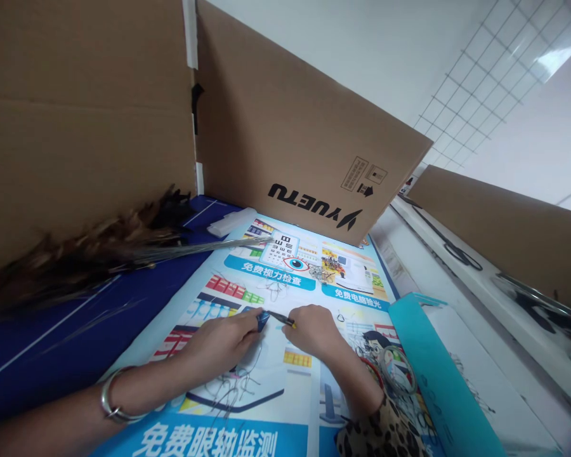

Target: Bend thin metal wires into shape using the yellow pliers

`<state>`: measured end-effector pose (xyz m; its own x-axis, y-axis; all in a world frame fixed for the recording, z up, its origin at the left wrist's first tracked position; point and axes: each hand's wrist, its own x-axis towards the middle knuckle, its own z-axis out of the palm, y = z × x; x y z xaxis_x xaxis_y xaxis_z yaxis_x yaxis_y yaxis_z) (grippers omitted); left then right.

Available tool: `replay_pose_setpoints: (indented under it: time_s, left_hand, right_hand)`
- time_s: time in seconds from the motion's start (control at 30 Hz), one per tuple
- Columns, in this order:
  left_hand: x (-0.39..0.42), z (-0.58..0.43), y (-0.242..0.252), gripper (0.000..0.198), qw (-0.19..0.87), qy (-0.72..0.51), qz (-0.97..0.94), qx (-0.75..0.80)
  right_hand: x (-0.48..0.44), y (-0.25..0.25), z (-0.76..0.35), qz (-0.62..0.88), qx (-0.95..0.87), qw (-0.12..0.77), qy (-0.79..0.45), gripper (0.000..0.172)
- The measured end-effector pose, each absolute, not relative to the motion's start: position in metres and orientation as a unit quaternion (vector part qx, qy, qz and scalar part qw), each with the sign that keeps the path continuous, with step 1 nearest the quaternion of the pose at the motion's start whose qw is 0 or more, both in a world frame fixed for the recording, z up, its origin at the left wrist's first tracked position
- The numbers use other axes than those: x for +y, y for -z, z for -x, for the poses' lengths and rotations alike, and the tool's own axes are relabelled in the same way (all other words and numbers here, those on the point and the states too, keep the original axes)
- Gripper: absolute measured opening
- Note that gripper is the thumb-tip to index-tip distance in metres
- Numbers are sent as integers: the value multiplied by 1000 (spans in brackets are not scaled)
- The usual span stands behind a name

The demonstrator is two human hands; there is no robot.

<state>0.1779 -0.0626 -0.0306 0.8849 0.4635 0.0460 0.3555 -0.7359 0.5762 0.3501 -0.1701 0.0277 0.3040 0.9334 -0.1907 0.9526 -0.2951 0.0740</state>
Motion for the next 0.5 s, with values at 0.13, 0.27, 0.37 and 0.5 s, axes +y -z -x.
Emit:
replay_pose_setpoints:
  time_s: [0.13, 0.27, 0.37, 0.5]
  left_hand:
    - [-63, -175, 29, 18, 363, -138, -896, 214]
    - [-60, -176, 27, 23, 440, -206, -850, 205]
    - [-54, -178, 30, 28, 494, -243, -805, 220]
    - [-50, -180, 34, 29, 578, -225, -740, 262]
  right_hand:
    - [-175, -21, -350, -809, 583, 71, 39, 22]
    - [-179, -19, -348, -815, 576, 54, 16, 23]
    - [-183, -21, -346, -819, 573, 41, -7, 20]
    - [-189, -27, -343, -799, 598, 10, -60, 14]
